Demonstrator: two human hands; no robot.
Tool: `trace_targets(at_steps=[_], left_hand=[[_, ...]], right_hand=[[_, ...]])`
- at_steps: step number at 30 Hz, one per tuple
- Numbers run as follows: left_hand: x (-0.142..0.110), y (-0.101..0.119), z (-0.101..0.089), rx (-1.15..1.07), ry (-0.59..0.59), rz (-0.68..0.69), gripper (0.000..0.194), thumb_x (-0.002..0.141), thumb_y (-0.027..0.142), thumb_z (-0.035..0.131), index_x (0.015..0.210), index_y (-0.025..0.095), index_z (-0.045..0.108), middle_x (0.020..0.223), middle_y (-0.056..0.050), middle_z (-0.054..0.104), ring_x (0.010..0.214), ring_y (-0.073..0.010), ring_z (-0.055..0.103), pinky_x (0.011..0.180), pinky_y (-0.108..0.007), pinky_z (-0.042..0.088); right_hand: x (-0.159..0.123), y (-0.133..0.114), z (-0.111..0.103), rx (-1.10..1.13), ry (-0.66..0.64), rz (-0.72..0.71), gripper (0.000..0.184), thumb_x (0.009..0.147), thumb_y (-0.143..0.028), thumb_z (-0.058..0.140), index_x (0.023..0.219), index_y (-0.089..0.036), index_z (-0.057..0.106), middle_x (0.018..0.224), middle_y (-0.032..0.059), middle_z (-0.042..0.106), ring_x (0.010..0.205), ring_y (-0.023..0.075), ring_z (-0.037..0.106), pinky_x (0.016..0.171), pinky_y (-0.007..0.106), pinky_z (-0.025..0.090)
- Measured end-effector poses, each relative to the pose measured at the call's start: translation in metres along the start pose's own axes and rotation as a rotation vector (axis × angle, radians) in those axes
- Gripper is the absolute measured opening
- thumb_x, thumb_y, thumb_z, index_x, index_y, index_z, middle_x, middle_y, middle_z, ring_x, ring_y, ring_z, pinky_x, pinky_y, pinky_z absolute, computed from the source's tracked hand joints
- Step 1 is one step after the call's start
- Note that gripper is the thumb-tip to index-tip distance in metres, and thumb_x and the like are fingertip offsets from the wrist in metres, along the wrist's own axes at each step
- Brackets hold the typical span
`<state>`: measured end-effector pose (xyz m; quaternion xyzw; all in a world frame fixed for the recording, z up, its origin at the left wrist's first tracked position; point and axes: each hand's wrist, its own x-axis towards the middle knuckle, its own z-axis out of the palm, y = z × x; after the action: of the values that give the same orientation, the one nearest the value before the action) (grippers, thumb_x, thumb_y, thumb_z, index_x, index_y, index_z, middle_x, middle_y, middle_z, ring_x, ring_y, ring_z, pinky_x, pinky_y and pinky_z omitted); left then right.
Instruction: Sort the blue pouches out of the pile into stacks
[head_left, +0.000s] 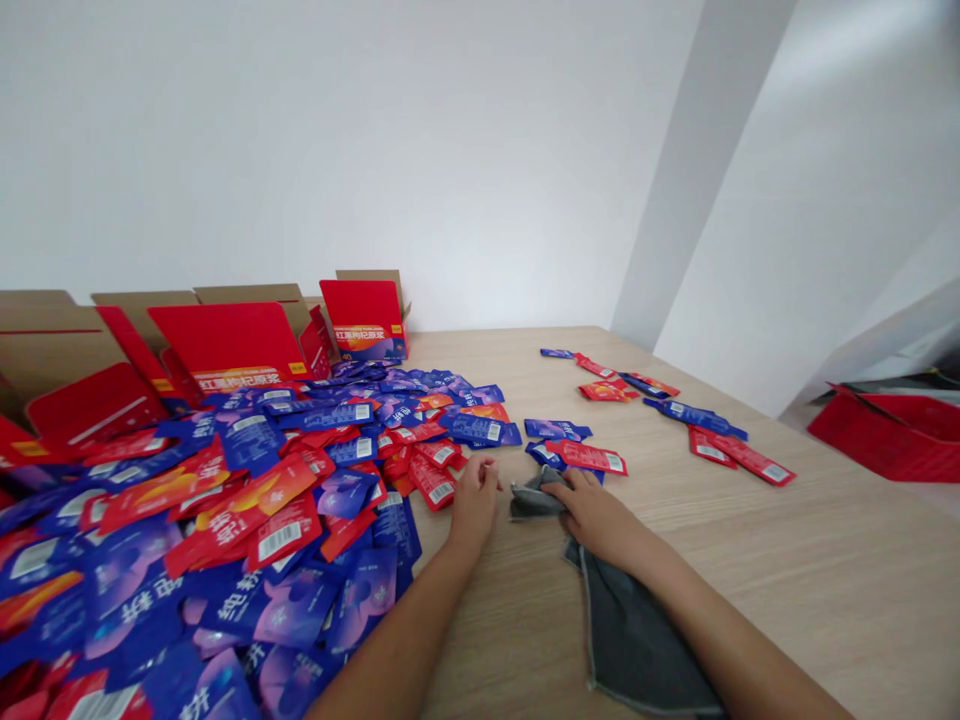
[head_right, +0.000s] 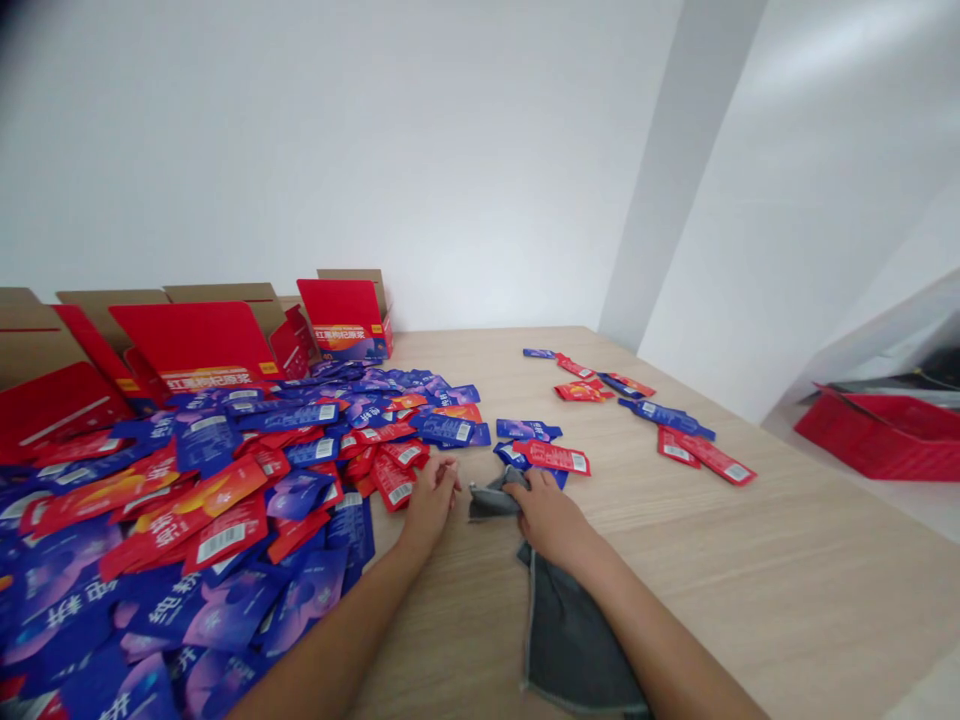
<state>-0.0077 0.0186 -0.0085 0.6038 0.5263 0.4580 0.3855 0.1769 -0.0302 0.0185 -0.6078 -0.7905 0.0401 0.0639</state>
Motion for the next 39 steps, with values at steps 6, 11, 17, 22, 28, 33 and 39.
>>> trace_targets(at_steps=[6, 11, 17, 22, 28, 33, 39], left_hand=[[0.002, -0.006, 0.006, -0.004, -0.039, -0.017, 0.019, 0.081, 0.018, 0.042, 0.096, 0.018, 0.053, 0.075, 0.001, 0.057, 0.058, -0.0108, 0.052, 0.059, -0.023, 0.041], [0.003, -0.006, 0.007, -0.044, -0.037, -0.031, 0.019, 0.079, 0.015, 0.043, 0.095, 0.018, 0.053, 0.075, 0.001, 0.057, 0.056, -0.0103, 0.051, 0.058, -0.023, 0.042], [0.001, -0.003, 0.006, -0.078, -0.048, -0.067, 0.019, 0.080, 0.014, 0.043, 0.095, 0.017, 0.054, 0.077, 0.000, 0.057, 0.056, -0.0098, 0.053, 0.054, -0.022, 0.042], [0.003, -0.003, 0.006, -0.015, -0.036, -0.054, 0.025, 0.079, 0.012, 0.043, 0.100, 0.017, 0.056, 0.090, -0.005, 0.063, 0.075, -0.0138, 0.059, 0.068, -0.027, 0.048], [-0.001, -0.005, 0.008, 0.364, -0.062, 0.137, 0.037, 0.075, 0.018, 0.057, 0.112, 0.013, 0.057, 0.113, -0.011, 0.058, 0.109, -0.0228, 0.050, 0.099, -0.037, 0.036], [-0.008, 0.000, 0.009, 0.664, -0.185, 0.288, 0.038, 0.074, 0.024, 0.061, 0.110, 0.013, 0.059, 0.108, -0.011, 0.056, 0.105, -0.0247, 0.046, 0.095, -0.037, 0.038], [-0.008, 0.007, 0.004, 0.826, -0.275, 0.387, 0.019, 0.079, 0.010, 0.050, 0.089, 0.014, 0.066, 0.101, -0.009, 0.057, 0.099, -0.0218, 0.049, 0.089, -0.034, 0.042]], right_hand=[[0.002, 0.053, -0.020, -0.111, -0.063, 0.224, 0.049, 0.072, 0.001, 0.040, 0.106, -0.020, 0.068, 0.111, 0.0104, 0.064, 0.102, 0.0249, 0.051, 0.087, 0.034, 0.040], [-0.010, 0.075, -0.036, -0.221, 0.166, 0.463, 0.043, 0.073, -0.002, 0.040, 0.105, -0.014, 0.067, 0.108, 0.0146, 0.064, 0.096, 0.0271, 0.052, 0.082, 0.036, 0.043], [0.004, 0.095, -0.019, 0.036, 0.540, 0.264, 0.055, 0.073, -0.006, 0.038, 0.127, -0.010, 0.051, 0.123, 0.0122, 0.058, 0.113, 0.0247, 0.049, 0.099, 0.039, 0.038], [0.027, 0.111, 0.011, 0.195, 0.265, 0.211, 0.066, 0.061, 0.001, 0.036, 0.122, -0.014, 0.058, 0.129, 0.0086, 0.056, 0.121, 0.0217, 0.047, 0.104, 0.039, 0.034], [0.031, 0.077, 0.021, 0.425, 0.176, -0.092, 0.064, 0.059, -0.002, 0.036, 0.113, -0.022, 0.065, 0.121, 0.0028, 0.063, 0.117, 0.0203, 0.052, 0.103, 0.040, 0.035], [0.017, 0.035, 0.022, 0.343, 0.316, -0.060, 0.059, 0.066, -0.002, 0.039, 0.117, -0.020, 0.062, 0.126, 0.0082, 0.058, 0.118, 0.0221, 0.048, 0.102, 0.044, 0.035], [0.017, 0.003, 0.026, 0.150, 0.211, -0.226, 0.048, 0.073, -0.008, 0.046, 0.119, -0.015, 0.060, 0.137, 0.0101, 0.048, 0.117, 0.0246, 0.044, 0.101, 0.042, 0.036]])
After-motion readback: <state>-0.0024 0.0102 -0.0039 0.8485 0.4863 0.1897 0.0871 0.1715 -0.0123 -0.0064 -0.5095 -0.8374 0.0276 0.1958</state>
